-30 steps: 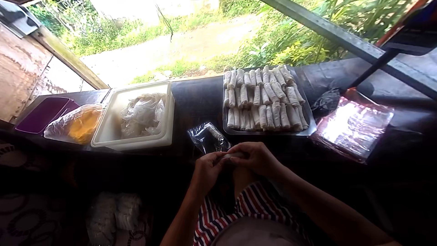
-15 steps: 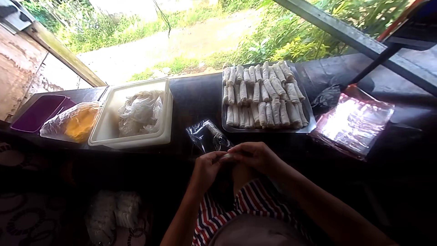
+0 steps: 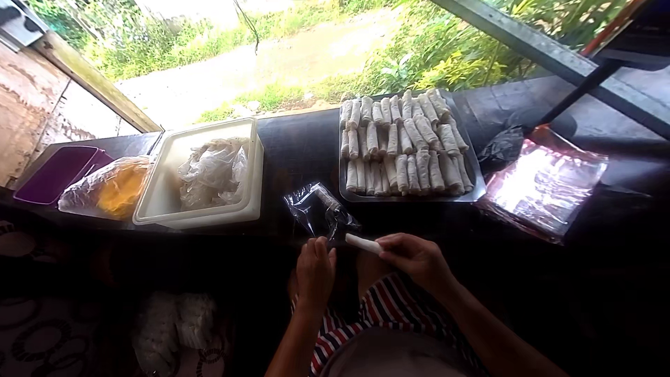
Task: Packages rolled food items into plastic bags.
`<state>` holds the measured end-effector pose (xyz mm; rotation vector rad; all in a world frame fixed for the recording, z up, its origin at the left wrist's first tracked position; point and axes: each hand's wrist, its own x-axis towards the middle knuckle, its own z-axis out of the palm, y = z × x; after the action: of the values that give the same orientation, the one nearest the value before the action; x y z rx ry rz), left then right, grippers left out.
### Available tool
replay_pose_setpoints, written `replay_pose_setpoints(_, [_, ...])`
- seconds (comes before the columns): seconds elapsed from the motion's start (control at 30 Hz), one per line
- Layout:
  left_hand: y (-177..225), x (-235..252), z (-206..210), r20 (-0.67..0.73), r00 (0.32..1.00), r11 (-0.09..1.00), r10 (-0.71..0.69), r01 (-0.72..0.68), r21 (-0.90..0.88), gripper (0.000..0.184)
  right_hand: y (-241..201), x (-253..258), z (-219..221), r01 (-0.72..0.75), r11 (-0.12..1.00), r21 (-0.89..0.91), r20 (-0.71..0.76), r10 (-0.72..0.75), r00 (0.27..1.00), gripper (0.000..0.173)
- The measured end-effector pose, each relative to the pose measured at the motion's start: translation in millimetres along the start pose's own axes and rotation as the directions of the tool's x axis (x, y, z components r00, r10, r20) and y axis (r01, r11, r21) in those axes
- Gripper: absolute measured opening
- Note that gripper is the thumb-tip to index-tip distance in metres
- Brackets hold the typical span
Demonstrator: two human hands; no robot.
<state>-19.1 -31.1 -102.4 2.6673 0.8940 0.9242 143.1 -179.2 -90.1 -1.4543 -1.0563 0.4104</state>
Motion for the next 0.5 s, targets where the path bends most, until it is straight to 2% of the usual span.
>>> replay_pose_setpoints(0.07, [-1,3,9,-0.067,0.997,0.999,0.036,-0.034,0.023,0.015,7,8,16,0.092,0.993,-0.072,-0.033,-0.095,0.995,0.015])
replay_pose_setpoints(0.13, [1,7,9,-0.092,0.995,0.999,0.039,-0.04,-0.015,0.015,15,17,34,0.181,0.965,-0.19,-0.066,-0.197,0.978,0.013])
replay_pose_setpoints(0.23, [1,9,6,-0.069,0.997,0.994,0.041,-0.048,-0.099,0.015,26,33,61,0.312,0.857,-0.409,-0.07,-0.37,0.926,0.01])
replay_pose_setpoints(0.3, [-2,8,4,-0.034,0.999,0.99,0.021,-0.026,-0.138,0.017,30,43,76,0.358,0.774,-0.522,-0.028,-0.435,0.9,0.013])
replay_pose_setpoints(0.37, [-5,8,0,-0.008,0.999,0.985,-0.035,0.033,-0.172,0.018,28,48,84,0.358,0.777,-0.518,-0.014,-0.426,0.905,0.012])
replay_pose_setpoints(0.5, [-18,11,-11,-0.091,0.99,0.986,-0.109,0.096,-0.133,0.019,17,45,77,0.244,0.908,-0.34,-0.085,-0.288,0.954,0.007])
